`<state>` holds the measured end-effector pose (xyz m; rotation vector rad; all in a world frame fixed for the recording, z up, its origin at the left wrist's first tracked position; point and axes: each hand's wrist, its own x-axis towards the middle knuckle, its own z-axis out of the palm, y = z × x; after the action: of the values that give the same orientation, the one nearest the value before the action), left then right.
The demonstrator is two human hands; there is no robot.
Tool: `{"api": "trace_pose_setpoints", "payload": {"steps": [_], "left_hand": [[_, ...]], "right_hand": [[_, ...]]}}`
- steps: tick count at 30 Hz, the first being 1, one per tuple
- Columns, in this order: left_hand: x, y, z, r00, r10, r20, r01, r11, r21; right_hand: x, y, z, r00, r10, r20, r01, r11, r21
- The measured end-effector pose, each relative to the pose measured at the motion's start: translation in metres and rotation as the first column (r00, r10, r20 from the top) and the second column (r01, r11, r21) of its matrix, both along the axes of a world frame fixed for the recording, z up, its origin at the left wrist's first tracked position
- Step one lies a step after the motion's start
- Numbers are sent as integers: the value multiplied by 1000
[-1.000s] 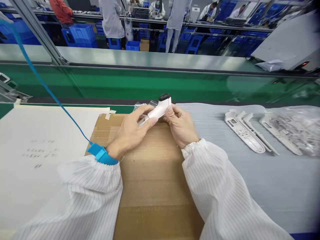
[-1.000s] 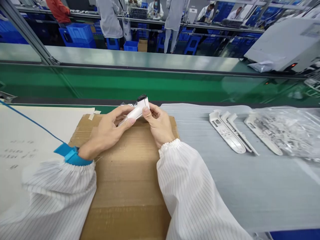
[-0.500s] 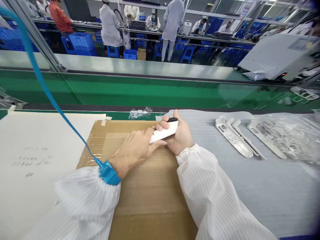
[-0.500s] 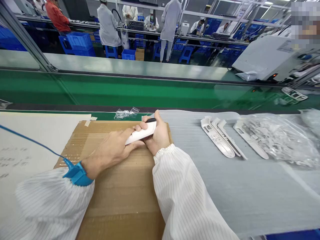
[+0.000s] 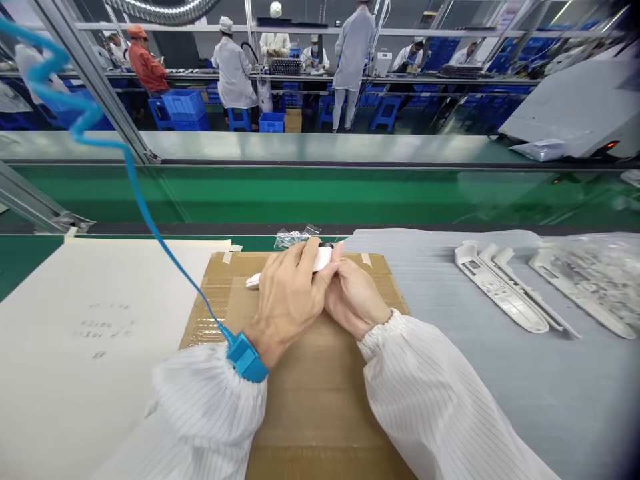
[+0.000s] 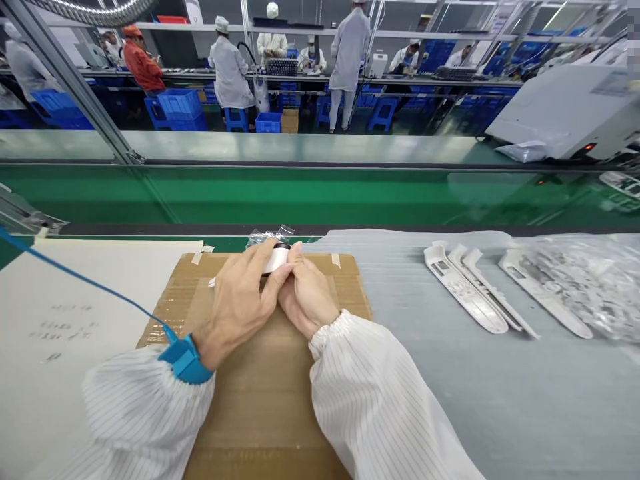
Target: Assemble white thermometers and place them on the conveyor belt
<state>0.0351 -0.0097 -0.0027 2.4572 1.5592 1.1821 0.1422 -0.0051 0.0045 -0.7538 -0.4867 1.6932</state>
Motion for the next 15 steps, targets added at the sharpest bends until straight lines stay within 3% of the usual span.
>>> {"api": "trace_pose_setpoints", "payload": {"steps": [4,9,12,15], "left_hand": [[-10,4,-2,992,-124,-20,121,986,-114],[-24,6,-1,985,-157,-70,128,942,-310],[-22,4,4,977,-210,35,211,936,-283],[-20,4,11,963,-80,259,180,903,-391]], "right_hand": [[15,11,1,993,-65,-100,57,995,-84],[40,24,-1,955,-148,-258,135,989,-67],[42,25,-3,955,-142,-260,135,990,-45],[36,22,-2,975,-125,-185,122,992,-25]]}}
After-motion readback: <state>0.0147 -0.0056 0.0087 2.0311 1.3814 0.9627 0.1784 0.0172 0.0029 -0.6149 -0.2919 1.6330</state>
